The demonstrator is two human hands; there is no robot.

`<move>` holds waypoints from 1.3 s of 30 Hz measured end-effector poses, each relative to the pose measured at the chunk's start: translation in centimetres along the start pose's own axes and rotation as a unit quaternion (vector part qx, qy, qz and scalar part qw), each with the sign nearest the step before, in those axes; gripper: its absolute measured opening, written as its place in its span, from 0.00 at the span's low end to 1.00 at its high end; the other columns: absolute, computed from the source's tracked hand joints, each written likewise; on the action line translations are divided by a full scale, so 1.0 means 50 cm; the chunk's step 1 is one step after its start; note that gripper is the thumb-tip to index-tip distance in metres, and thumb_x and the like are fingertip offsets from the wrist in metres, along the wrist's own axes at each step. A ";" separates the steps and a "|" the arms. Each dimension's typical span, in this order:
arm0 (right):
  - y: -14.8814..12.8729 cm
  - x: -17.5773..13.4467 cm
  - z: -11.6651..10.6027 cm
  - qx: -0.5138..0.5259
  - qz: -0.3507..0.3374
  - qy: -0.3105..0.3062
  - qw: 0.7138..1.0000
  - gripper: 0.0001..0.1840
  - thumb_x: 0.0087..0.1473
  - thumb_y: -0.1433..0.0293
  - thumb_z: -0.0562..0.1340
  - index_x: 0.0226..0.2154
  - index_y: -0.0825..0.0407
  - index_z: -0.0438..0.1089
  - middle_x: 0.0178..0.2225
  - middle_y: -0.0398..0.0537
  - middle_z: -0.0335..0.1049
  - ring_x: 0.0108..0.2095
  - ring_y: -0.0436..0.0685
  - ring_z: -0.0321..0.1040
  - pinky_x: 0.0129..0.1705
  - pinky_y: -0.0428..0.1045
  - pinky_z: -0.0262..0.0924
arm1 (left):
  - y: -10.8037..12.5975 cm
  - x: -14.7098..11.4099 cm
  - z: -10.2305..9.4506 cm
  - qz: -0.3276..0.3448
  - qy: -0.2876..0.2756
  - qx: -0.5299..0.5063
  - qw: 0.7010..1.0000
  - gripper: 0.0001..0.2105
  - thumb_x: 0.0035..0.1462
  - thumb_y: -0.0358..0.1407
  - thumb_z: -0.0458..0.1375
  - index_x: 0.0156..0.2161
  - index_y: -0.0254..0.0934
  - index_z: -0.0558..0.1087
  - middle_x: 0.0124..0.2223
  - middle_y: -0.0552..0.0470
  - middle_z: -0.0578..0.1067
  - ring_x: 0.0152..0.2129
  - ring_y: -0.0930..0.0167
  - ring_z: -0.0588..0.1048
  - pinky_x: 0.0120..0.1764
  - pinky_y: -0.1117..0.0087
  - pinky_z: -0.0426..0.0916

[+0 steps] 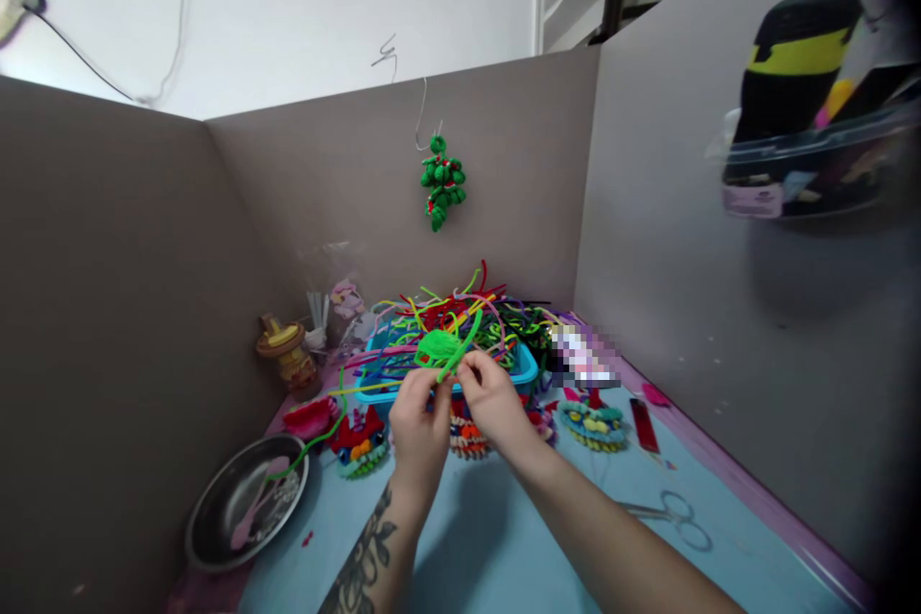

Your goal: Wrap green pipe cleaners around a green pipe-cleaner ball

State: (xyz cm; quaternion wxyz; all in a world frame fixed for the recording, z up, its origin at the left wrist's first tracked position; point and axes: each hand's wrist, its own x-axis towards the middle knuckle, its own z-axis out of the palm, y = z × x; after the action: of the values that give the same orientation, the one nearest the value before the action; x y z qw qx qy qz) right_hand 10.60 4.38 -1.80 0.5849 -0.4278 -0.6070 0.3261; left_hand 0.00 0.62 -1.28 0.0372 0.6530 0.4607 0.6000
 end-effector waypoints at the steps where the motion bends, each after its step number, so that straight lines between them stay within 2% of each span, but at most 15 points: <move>1: -0.001 0.000 -0.001 -0.002 -0.003 -0.004 1.000 0.09 0.51 0.65 0.53 0.22 0.49 0.59 0.24 0.43 0.60 0.29 0.55 0.59 0.33 0.49 0.55 | -0.001 0.002 -0.004 0.006 0.005 0.000 1.000 0.04 0.55 0.30 0.56 0.33 0.40 0.73 0.31 0.51 0.74 0.30 0.69 0.72 0.35 0.70 0.65; 8: -0.008 0.008 -0.014 -0.028 -0.019 -0.020 0.999 0.09 0.50 0.68 0.52 0.21 0.50 0.59 0.24 0.42 0.61 0.29 0.54 0.60 0.33 0.48 0.55 | -0.016 0.019 -0.028 0.060 0.054 0.017 0.997 0.06 0.53 0.28 0.57 0.32 0.39 0.74 0.31 0.53 0.76 0.30 0.69 0.74 0.36 0.69 0.68; 10: -0.009 0.010 -0.018 -0.035 -0.036 -0.026 0.998 0.09 0.51 0.69 0.52 0.22 0.50 0.59 0.24 0.42 0.61 0.29 0.54 0.59 0.33 0.48 0.55 | -0.021 0.021 -0.031 0.062 0.049 0.024 0.997 0.05 0.52 0.28 0.57 0.32 0.39 0.74 0.31 0.53 0.77 0.30 0.70 0.74 0.36 0.69 0.68; 12: -0.009 0.014 -0.024 -0.049 -0.057 -0.022 0.997 0.09 0.52 0.70 0.51 0.22 0.49 0.59 0.25 0.43 0.61 0.29 0.54 0.59 0.33 0.48 0.55 | -0.029 0.025 -0.037 0.055 0.020 0.021 0.998 0.06 0.52 0.27 0.57 0.32 0.39 0.75 0.32 0.52 0.77 0.31 0.69 0.75 0.36 0.69 0.68; 15: -0.010 0.021 -0.038 -0.086 -0.092 -0.011 0.992 0.09 0.53 0.72 0.51 0.23 0.49 0.58 0.27 0.44 0.60 0.31 0.55 0.60 0.34 0.49 0.56 | -0.044 0.039 -0.050 0.002 -0.046 0.007 0.999 0.05 0.53 0.30 0.58 0.34 0.39 0.75 0.34 0.50 0.78 0.31 0.69 0.75 0.37 0.69 0.68; 18: -0.016 0.026 -0.055 -0.133 -0.138 -0.046 0.980 0.09 0.55 0.74 0.50 0.25 0.50 0.60 0.29 0.46 0.61 0.33 0.55 0.61 0.37 0.50 0.56 | -0.055 0.054 -0.063 -0.119 -0.019 -0.037 0.992 0.08 0.53 0.36 0.59 0.39 0.37 0.73 0.37 0.48 0.76 0.34 0.68 0.74 0.36 0.69 0.68; 20: -0.024 0.026 -0.066 -0.158 -0.171 -0.093 0.968 0.09 0.56 0.76 0.50 0.27 0.50 0.60 0.30 0.46 0.61 0.34 0.55 0.61 0.37 0.49 0.56 | -0.054 0.057 -0.066 -0.198 -0.031 -0.135 0.970 0.13 0.52 0.40 0.60 0.42 0.37 0.70 0.42 0.46 0.75 0.38 0.67 0.73 0.38 0.68 0.68; 23: -0.038 0.023 -0.079 -0.183 -0.217 -0.153 0.947 0.09 0.56 0.78 0.50 0.29 0.50 0.61 0.32 0.46 0.61 0.34 0.55 0.60 0.37 0.49 0.57 | -0.045 0.052 -0.063 -0.307 -0.153 -0.305 0.888 0.22 0.52 0.45 0.61 0.51 0.38 0.68 0.49 0.43 0.73 0.42 0.65 0.73 0.39 0.68 0.68; 25: -0.046 0.021 -0.088 -0.199 -0.244 -0.175 0.933 0.10 0.56 0.79 0.50 0.30 0.50 0.61 0.33 0.47 0.61 0.35 0.55 0.60 0.38 0.49 0.57 | -0.040 0.047 -0.061 -0.343 -0.195 -0.378 0.838 0.26 0.50 0.46 0.62 0.53 0.39 0.67 0.50 0.43 0.73 0.41 0.64 0.74 0.38 0.69 0.68; 26: -0.049 0.021 -0.093 -0.211 -0.255 -0.183 0.926 0.10 0.56 0.80 0.50 0.31 0.51 0.62 0.34 0.48 0.62 0.36 0.56 0.60 0.39 0.49 0.57 | -0.040 0.045 -0.061 -0.347 -0.202 -0.401 0.823 0.26 0.50 0.45 0.63 0.53 0.39 0.67 0.51 0.42 0.73 0.41 0.64 0.74 0.38 0.69 0.68; 28: -0.053 0.021 -0.103 -0.241 -0.276 -0.191 0.911 0.11 0.54 0.81 0.51 0.31 0.51 0.63 0.35 0.49 0.62 0.37 0.56 0.60 0.40 0.49 0.57 | -0.043 0.044 -0.063 -0.333 -0.206 -0.415 0.821 0.25 0.49 0.43 0.64 0.52 0.40 0.68 0.51 0.43 0.72 0.43 0.63 0.73 0.39 0.68 0.68; 32: -0.055 0.024 -0.116 -0.291 -0.307 -0.197 0.885 0.12 0.53 0.82 0.52 0.33 0.52 0.66 0.36 0.50 0.62 0.38 0.56 0.59 0.40 0.50 0.57 | -0.056 0.042 -0.065 -0.305 -0.237 -0.376 0.842 0.23 0.46 0.37 0.67 0.50 0.40 0.71 0.49 0.44 0.74 0.45 0.63 0.72 0.44 0.67 0.66; 36: -0.058 0.023 -0.122 -0.289 -0.337 -0.215 0.870 0.10 0.53 0.80 0.54 0.32 0.52 0.68 0.36 0.48 0.63 0.37 0.55 0.59 0.38 0.48 0.57 | -0.060 0.035 -0.063 -0.325 -0.279 -0.397 0.812 0.28 0.49 0.40 0.65 0.56 0.41 0.66 0.49 0.42 0.74 0.43 0.62 0.74 0.42 0.66 0.67; 39: -0.063 0.022 -0.123 -0.287 -0.347 -0.225 0.864 0.11 0.52 0.80 0.55 0.32 0.51 0.70 0.36 0.48 0.63 0.37 0.55 0.60 0.38 0.49 0.58 | -0.052 0.035 -0.061 -0.337 -0.288 -0.426 0.789 0.34 0.44 0.41 0.68 0.56 0.40 0.65 0.47 0.42 0.76 0.40 0.62 0.76 0.40 0.66 0.68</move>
State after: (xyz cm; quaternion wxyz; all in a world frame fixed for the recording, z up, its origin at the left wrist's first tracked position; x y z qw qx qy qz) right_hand 16.30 3.40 2.12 0.3592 -0.2535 -0.8982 0.0000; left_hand -4.18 1.73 -0.69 0.6420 0.5168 0.3175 0.4690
